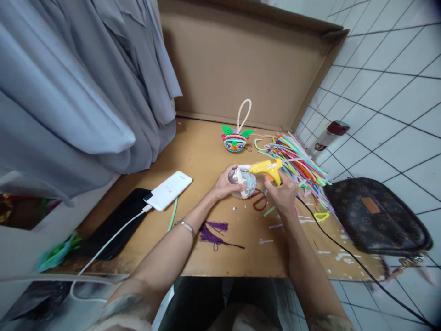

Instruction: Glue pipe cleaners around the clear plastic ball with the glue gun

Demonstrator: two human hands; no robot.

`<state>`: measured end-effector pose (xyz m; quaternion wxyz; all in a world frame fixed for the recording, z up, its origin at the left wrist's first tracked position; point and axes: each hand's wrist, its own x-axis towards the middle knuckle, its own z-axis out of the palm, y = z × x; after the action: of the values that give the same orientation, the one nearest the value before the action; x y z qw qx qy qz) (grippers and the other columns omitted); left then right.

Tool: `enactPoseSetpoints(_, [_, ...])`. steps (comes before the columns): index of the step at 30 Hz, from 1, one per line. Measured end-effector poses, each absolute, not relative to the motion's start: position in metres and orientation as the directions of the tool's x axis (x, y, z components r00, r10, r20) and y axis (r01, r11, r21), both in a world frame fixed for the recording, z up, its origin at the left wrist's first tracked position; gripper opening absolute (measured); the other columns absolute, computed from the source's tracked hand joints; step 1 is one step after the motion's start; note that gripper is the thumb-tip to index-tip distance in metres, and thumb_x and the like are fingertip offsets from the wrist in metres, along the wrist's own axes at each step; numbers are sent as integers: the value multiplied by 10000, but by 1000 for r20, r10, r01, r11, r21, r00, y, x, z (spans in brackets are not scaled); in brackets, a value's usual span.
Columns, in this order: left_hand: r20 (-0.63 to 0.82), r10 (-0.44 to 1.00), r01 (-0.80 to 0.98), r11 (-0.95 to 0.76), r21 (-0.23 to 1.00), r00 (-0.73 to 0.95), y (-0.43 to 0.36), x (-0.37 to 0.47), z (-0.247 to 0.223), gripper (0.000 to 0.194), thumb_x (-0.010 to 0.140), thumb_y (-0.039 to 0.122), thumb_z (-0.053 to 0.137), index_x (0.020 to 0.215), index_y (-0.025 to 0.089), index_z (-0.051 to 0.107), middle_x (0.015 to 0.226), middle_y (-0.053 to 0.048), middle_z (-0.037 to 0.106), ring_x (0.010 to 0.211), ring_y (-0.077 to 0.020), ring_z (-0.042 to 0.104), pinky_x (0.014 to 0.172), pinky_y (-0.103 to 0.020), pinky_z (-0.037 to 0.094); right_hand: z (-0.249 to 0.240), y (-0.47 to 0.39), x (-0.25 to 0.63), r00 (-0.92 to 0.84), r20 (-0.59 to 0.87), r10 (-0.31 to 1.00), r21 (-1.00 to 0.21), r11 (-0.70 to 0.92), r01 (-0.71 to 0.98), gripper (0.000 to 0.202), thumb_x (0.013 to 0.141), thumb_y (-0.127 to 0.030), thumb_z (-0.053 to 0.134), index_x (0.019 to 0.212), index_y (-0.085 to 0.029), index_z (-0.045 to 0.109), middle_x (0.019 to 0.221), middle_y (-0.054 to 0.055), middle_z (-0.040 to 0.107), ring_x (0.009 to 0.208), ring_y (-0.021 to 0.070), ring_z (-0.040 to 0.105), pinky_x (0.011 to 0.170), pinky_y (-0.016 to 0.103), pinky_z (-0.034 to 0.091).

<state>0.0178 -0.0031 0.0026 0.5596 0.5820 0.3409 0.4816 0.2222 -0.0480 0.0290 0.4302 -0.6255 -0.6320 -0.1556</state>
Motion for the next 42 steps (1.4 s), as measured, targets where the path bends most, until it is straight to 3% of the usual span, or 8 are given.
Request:
enactPoseSetpoints(10, [176,933,-147,-136,980,313,-3,17,2,794,475,370,863,1175,149,562,1049,-55,650,942,-211,613,872,-305,475,26,-48,223,123,752,648,-312,185,932,220,806,-371,582,844,-171,666,739,52,639,669,169,536,646,277,396])
enactPoseSetpoints(23, [173,932,-136,-136,981,318,-3,18,4,789,471,365,851,1173,156,558,1048,-50,648,937,-207,607,878,-306,466,24,-46,222,187,721,668,-380,155,912,241,814,-413,564,817,-192,662,726,38,629,650,170,515,640,284,394])
enactPoseSetpoints(42, [183,935,-134,-148,980,305,-2,18,2,793,481,364,868,1180,139,568,1070,-69,663,981,-234,626,891,-323,492,20,-44,219,192,749,634,-338,115,934,243,815,-384,585,867,-172,690,754,62,656,692,188,548,660,291,411])
